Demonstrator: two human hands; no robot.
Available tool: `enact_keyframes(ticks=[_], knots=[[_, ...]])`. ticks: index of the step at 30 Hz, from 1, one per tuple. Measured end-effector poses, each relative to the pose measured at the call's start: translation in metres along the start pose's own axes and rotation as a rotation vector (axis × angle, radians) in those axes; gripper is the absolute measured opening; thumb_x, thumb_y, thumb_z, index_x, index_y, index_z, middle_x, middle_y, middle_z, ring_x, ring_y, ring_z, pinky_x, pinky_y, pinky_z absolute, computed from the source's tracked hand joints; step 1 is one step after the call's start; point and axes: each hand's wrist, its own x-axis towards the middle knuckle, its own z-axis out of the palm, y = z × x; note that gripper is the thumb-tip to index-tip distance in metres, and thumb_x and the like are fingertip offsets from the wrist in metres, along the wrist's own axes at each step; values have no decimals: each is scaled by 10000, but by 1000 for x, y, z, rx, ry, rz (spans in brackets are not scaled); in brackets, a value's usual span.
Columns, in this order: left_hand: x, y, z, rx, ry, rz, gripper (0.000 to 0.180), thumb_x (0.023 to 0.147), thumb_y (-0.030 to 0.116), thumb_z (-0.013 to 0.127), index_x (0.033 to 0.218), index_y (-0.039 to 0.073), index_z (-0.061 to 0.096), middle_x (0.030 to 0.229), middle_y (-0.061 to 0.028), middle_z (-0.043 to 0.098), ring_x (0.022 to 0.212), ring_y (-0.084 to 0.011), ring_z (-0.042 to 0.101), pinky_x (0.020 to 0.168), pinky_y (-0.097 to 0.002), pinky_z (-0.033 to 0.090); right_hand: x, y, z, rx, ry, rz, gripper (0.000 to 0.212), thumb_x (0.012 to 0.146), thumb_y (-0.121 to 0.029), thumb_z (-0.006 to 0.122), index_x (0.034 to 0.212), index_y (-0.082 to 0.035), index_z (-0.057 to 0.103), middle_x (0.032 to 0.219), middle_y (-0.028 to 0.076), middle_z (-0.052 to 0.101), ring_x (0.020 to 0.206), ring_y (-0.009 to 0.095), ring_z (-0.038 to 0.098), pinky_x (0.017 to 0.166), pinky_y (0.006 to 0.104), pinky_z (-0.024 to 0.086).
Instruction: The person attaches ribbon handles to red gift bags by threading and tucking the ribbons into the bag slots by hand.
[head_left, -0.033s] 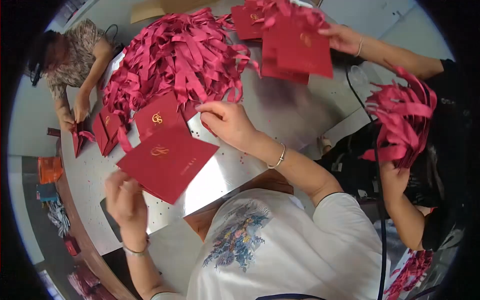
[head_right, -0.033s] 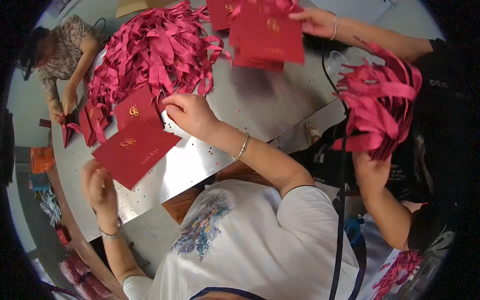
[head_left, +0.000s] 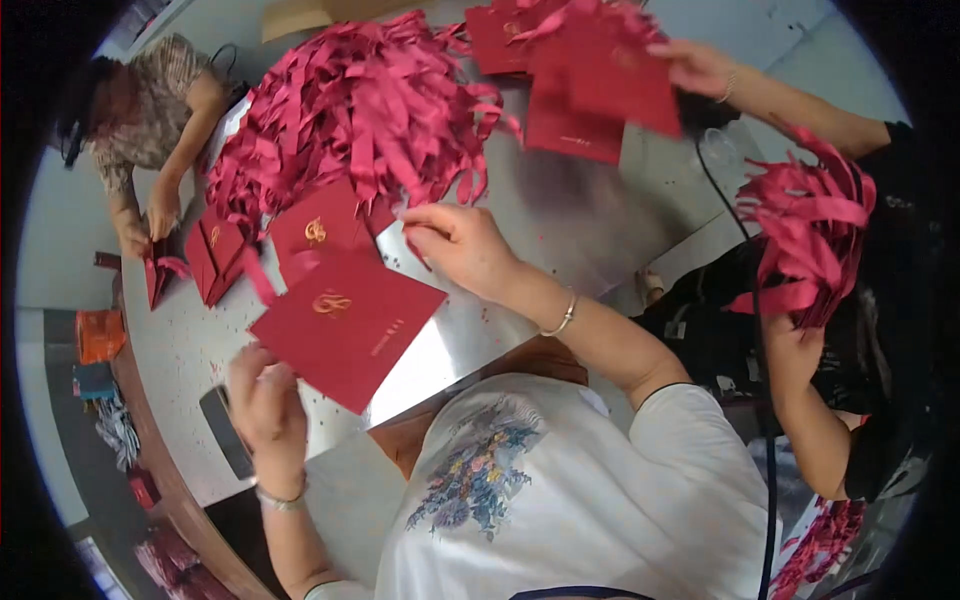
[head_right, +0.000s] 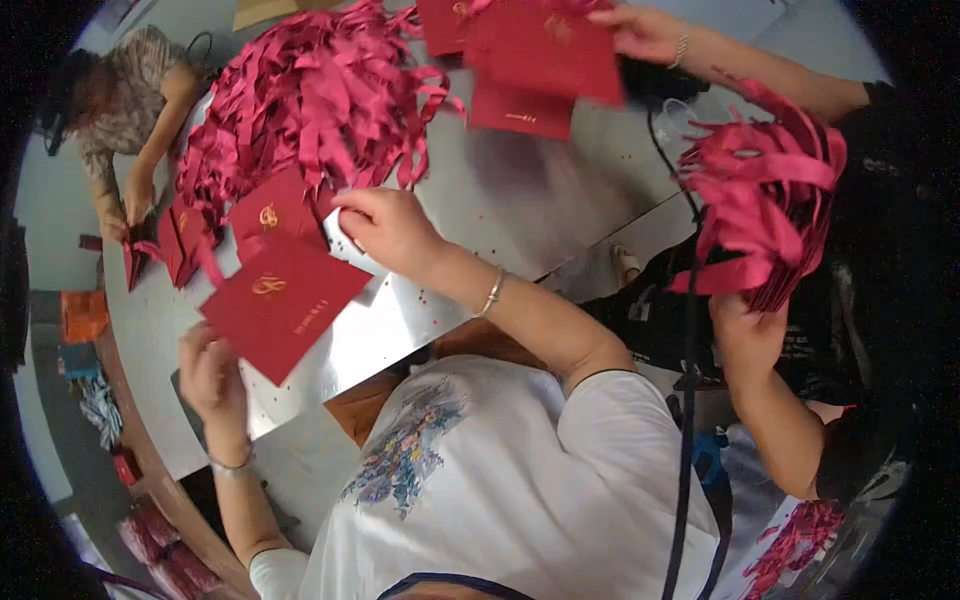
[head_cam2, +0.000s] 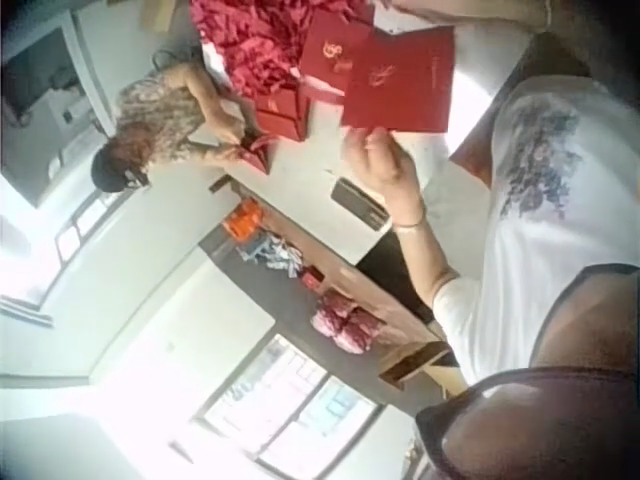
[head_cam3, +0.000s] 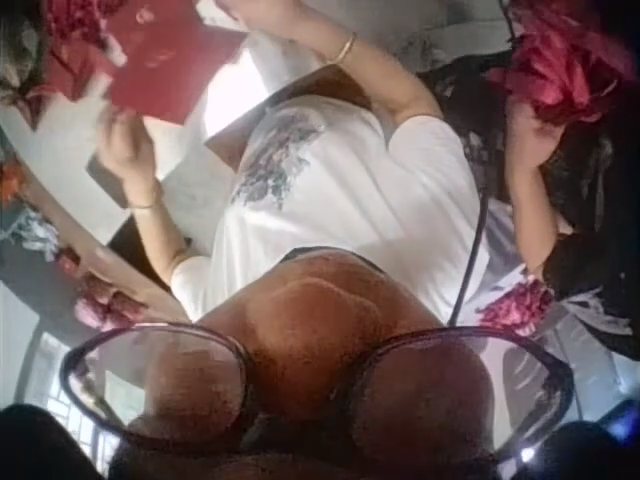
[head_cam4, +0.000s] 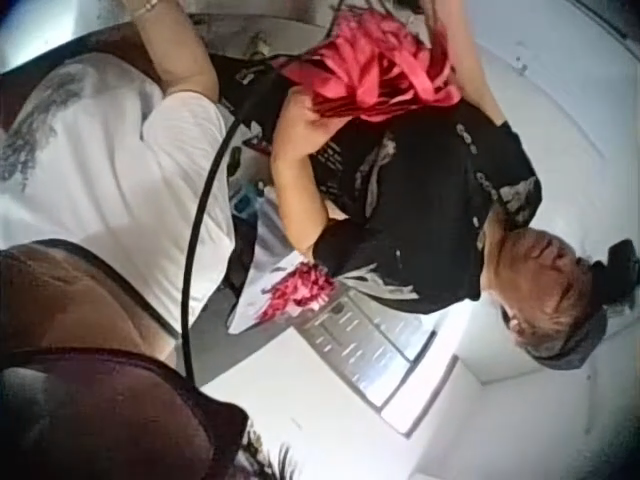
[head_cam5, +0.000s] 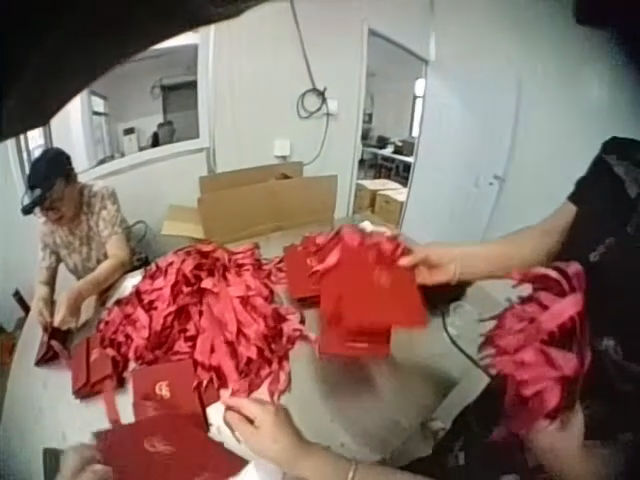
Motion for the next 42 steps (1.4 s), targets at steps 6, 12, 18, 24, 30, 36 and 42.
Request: enact_keyframes(ticks=[6, 12, 18, 24, 30, 36, 42], knots=[[-80, 1, 34, -2, -252, -158, 359, 697, -81, 652, 1017, 81, 661, 1172, -150, 591, 1101, -372, 556, 892, -460, 465, -28, 5, -39, -627, -204, -53, 298, 866, -122, 616, 1148, -26, 628, 915, 201, 659, 790, 313, 649, 716, 378, 505], [-99, -3, 22, -88, -256, -326, 250, 706, -28, 673, 949, 32, 660, 1064, -142, 621, 1048, -343, 577, 903, -437, 451, -32, 2, -42, -426, -214, 153, 294, 871, -95, 594, 1158, -47, 634, 941, 165, 668, 817, 299, 649, 741, 359, 509], [-105, -4, 6, 182, -239, -249, 121, 731, 62, 699, 829, 67, 627, 887, -71, 626, 882, -289, 593, 787, -418, 451, -36, -5, -52, -806, -373, -323, 242, 802, -81, 613, 1030, -134, 675, 1120, 91, 629, 1015, 293, 590, 833, 404, 493], [-56, -2, 29, -29, -67, -311, 171, 754, 35, 686, 918, 32, 639, 903, -127, 625, 853, -324, 582, 777, -408, 474, -17, 4, -56, -759, -609, -438, 123, 767, -108, 674, 888, -120, 654, 1159, 59, 628, 1104, 307, 555, 959, 429, 428], [-15, -15, 69, 92, -376, -407, 208, 756, 129, 700, 925, 31, 629, 899, -128, 625, 893, -328, 572, 801, -436, 447, -24, -10, -11, -599, -516, -597, 77, 816, -138, 639, 885, -106, 641, 1044, 40, 664, 1127, 254, 564, 968, 431, 410], [-9, -26, 67, -321, -424, -781, 264, 723, 122, 736, 935, -8, 647, 837, -174, 679, 783, -310, 662, 712, -386, 512, -45, -25, 72, -187, -333, -30, 158, 839, -83, 660, 984, -25, 637, 891, 135, 681, 806, 268, 678, 737, 350, 521], [-20, -26, 65, -468, -372, -804, 183, 745, 67, 691, 907, -7, 646, 795, -156, 670, 762, -297, 658, 704, -365, 506, -37, -28, 90, -286, -330, -83, 102, 818, -84, 671, 879, -2, 668, 802, 147, 683, 720, 259, 684, 634, 340, 525]])
